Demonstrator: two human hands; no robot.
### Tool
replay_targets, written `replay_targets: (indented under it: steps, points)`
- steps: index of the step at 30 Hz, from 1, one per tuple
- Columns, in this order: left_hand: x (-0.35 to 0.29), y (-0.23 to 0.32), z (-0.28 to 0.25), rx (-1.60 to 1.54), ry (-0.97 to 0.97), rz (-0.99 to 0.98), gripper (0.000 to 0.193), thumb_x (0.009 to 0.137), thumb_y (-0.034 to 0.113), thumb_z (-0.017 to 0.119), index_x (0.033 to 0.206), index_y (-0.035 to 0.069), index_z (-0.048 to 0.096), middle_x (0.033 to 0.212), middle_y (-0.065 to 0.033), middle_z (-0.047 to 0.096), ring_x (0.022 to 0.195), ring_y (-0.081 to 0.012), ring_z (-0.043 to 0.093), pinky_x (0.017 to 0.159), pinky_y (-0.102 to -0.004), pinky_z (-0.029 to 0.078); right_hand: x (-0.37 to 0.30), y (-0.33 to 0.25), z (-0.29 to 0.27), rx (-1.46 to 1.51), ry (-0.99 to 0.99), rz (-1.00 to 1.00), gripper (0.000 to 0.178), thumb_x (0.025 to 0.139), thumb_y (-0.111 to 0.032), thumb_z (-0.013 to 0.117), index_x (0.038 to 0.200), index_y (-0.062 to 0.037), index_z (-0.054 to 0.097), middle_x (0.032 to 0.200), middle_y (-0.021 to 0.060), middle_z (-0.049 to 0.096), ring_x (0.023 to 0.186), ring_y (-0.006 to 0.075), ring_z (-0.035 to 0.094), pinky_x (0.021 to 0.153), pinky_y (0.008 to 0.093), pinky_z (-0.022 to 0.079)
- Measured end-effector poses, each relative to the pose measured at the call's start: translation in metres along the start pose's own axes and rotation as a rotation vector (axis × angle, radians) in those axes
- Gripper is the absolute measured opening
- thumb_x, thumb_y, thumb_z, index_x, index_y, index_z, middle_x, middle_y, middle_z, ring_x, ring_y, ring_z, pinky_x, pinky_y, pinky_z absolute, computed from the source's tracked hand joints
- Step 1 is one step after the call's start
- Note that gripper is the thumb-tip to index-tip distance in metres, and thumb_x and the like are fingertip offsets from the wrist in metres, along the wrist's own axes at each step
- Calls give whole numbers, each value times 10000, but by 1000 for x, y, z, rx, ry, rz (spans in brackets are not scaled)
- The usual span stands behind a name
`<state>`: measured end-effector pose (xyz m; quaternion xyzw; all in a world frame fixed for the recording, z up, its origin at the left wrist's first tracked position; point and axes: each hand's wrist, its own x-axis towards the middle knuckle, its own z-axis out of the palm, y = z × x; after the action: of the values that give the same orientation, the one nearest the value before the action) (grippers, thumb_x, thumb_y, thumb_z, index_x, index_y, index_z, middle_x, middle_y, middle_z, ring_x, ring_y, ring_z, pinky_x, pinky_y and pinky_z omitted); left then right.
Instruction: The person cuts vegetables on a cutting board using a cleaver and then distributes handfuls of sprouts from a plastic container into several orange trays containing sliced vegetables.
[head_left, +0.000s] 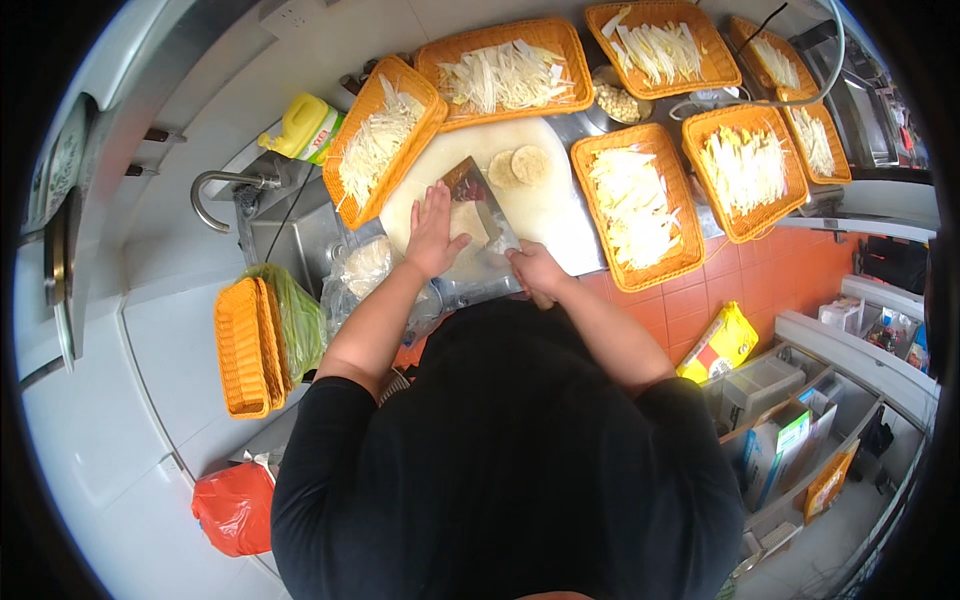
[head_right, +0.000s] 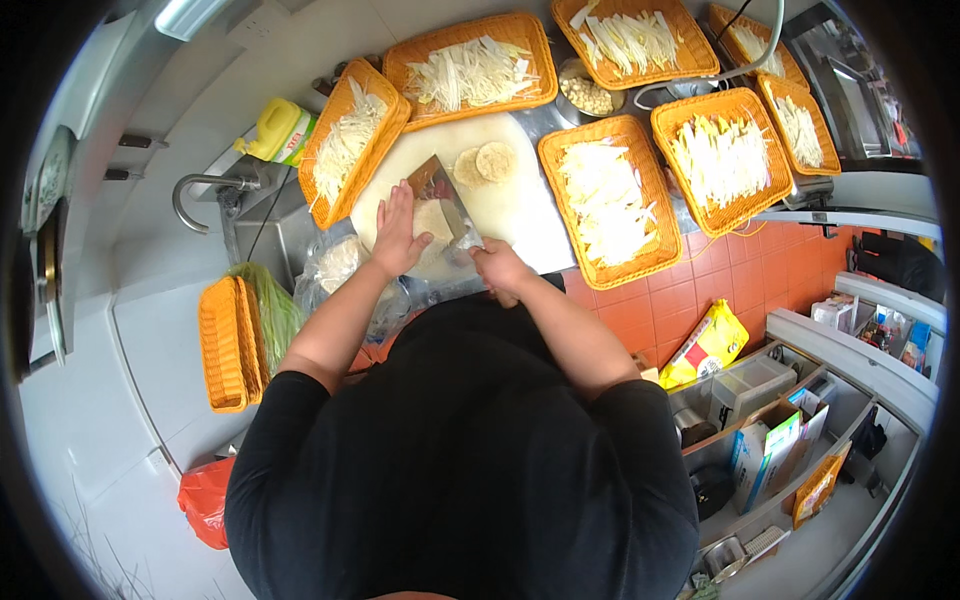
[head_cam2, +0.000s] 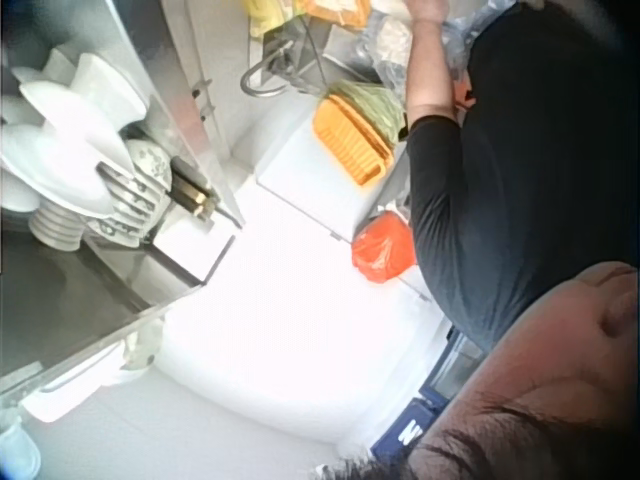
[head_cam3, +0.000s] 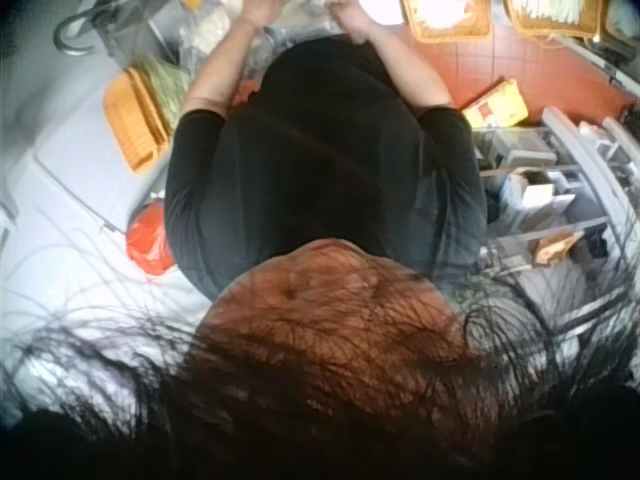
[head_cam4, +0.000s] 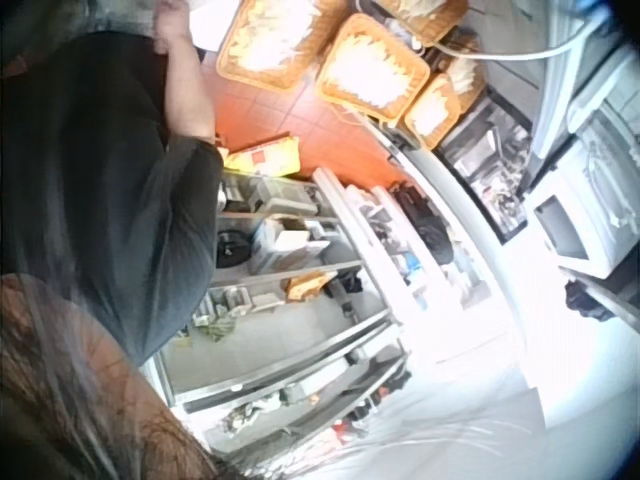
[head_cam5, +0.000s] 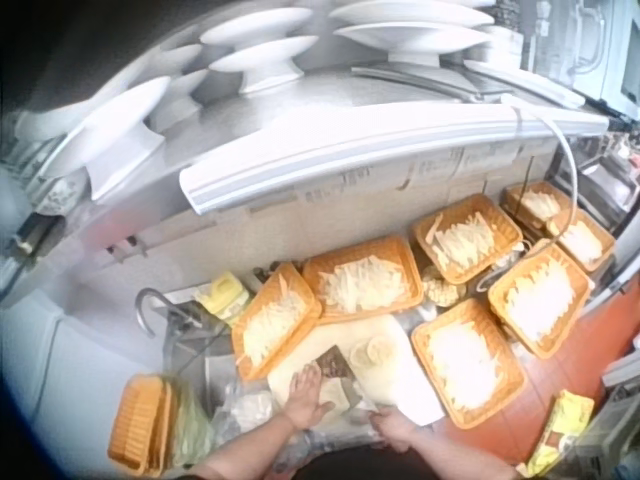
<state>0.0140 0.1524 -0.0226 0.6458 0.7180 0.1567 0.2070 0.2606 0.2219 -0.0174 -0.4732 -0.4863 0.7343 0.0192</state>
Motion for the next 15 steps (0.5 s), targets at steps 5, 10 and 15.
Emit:
replay_targets:
  steps: [5, 10, 15]
  points:
    - [-1, -4, 0, 37, -10, 21, 1000, 940, 461, 628, 1617, 0, 54, 1700, -203, 51, 1581, -346, 38, 1251, -535, 36, -15, -19, -42, 46, 50, -100, 216, 1063, -231, 508, 996, -35, 570, 571, 5, 465, 410, 120, 416, 402, 304, 379]
    - [-5, -1, 4, 89, -8, 22, 996, 941, 450, 632, 1616, -6, 57, 1700, -204, 42, 1581, -344, 28, 1252, -534, 25, -7, -18, 6, -70, 75, -21, 218, 1061, -235, 512, 959, -45, 544, 599, 19, 476, 442, 144, 449, 426, 333, 408]
    - [-10, 0, 1, 16, -23, 4, 937, 958, 417, 614, 1614, -4, 94, 1701, -205, 29, 1581, -348, 21, 1251, -535, 15, -5, -14, -8, -134, -45, 21, 219, 1048, -240, 535, 1038, -44, 633, 607, 9, 484, 454, 144, 469, 433, 338, 431]
